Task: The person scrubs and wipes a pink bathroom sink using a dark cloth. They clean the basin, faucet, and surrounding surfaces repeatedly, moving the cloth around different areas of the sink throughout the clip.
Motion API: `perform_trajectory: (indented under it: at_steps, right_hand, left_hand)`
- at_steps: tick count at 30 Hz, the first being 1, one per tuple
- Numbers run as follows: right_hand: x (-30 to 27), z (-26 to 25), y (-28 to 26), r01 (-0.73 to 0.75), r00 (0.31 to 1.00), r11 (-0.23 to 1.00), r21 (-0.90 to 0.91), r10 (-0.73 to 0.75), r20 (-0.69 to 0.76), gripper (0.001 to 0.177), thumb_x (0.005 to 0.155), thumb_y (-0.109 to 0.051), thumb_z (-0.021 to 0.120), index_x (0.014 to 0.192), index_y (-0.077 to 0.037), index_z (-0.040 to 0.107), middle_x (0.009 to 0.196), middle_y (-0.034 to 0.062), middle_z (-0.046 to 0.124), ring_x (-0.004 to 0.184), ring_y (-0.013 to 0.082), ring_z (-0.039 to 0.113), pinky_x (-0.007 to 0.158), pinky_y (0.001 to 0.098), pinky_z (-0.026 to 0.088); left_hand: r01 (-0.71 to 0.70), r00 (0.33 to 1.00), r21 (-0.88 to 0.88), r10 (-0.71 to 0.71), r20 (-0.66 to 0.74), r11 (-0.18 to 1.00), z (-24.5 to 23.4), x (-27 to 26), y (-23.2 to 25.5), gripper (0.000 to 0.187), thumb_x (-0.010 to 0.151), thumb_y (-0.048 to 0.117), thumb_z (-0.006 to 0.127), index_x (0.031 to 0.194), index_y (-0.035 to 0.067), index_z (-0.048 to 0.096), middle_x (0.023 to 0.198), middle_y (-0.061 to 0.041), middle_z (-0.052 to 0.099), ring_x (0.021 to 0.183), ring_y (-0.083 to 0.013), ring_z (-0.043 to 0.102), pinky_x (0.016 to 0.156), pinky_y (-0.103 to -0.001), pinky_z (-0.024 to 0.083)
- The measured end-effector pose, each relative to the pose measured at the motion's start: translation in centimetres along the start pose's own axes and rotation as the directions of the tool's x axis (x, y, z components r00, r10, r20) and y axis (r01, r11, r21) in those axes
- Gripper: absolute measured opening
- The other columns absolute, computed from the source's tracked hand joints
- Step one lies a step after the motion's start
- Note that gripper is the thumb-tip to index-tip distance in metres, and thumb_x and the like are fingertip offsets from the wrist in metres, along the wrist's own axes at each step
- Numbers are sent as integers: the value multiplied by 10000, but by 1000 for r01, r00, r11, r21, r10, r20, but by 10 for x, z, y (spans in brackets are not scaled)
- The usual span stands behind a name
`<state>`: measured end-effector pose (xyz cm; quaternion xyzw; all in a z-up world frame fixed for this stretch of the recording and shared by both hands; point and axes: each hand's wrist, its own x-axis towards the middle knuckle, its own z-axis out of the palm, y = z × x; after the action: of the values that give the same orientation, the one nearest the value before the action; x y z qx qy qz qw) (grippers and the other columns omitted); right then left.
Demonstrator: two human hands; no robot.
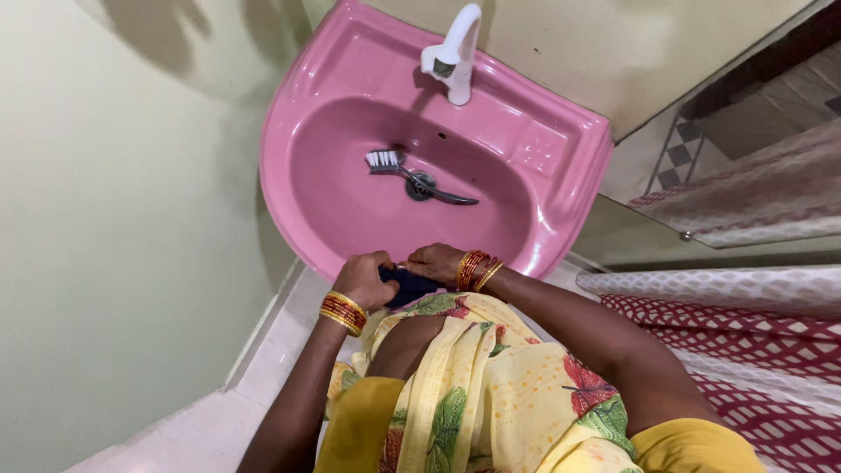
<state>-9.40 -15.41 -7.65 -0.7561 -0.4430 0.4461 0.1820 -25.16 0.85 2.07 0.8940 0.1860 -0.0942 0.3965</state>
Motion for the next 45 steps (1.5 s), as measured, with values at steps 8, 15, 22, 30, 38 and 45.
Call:
perform_trajectory:
  at_steps: [8,15,22,30,38,45]
  right_hand:
    - [-65,-36,48,-20,998,968,-251,3,-67,511,1008,-503,514,1160,-64,727,1055,167,743,944,324,712,884,454,554]
    - [-104,-94,36,-339,941,655,-675,226,-253,422,1044,-424,551,1056,-49,742,1069,165,752,963,279,741,858,427,612]
    - [-127,-143,38,-207,926,370,-905,-225,-304,586,931,-522,546,1356,-124,616,1541,106,463,1474,324,339,1197,473,296]
    - [-71,-148,32,-196,980,199,-960,17,-196,549,966,-482,497,1453,-232,533,1681,24,245,1559,289,92,1255,465,44]
    - [3,-153,44,-38,997,-127,-991,66,-46,715,945,-435,444,1601,-221,257,1686,17,125,1537,226,-17,1224,452,-68]
    - [83,-165,28,1,997,-219,-976,-73,18,663,1025,-382,363,1621,-109,261,1722,78,130,1588,255,6,1246,451,-78]
  left_hand:
    - [-36,975,-2,35,220,999,67,55,47,354,731,163,703,1063,48,743,979,-222,746,876,-352,741,860,-433,572]
    - [-136,923,-222,205,327,966,125,99,78,651,832,235,664,1448,74,527,1324,-205,657,1196,-333,656,1062,-413,485]
    - [-170,921,-141,208,329,975,151,132,99,1050,828,373,778,1597,33,149,1481,-271,412,1366,-382,460,1151,-391,396]
    - [-40,967,32,31,251,999,161,156,93,523,906,353,695,1296,20,592,1352,-238,596,1270,-389,581,1074,-458,473]
    - [143,980,-170,-115,164,975,169,197,70,335,884,241,665,1116,1,697,1121,-277,699,1109,-413,675,1004,-476,526]
    - [247,957,-384,-286,-46,890,154,240,34,313,827,213,683,1060,7,719,1120,-279,687,1110,-438,641,1019,-487,491]
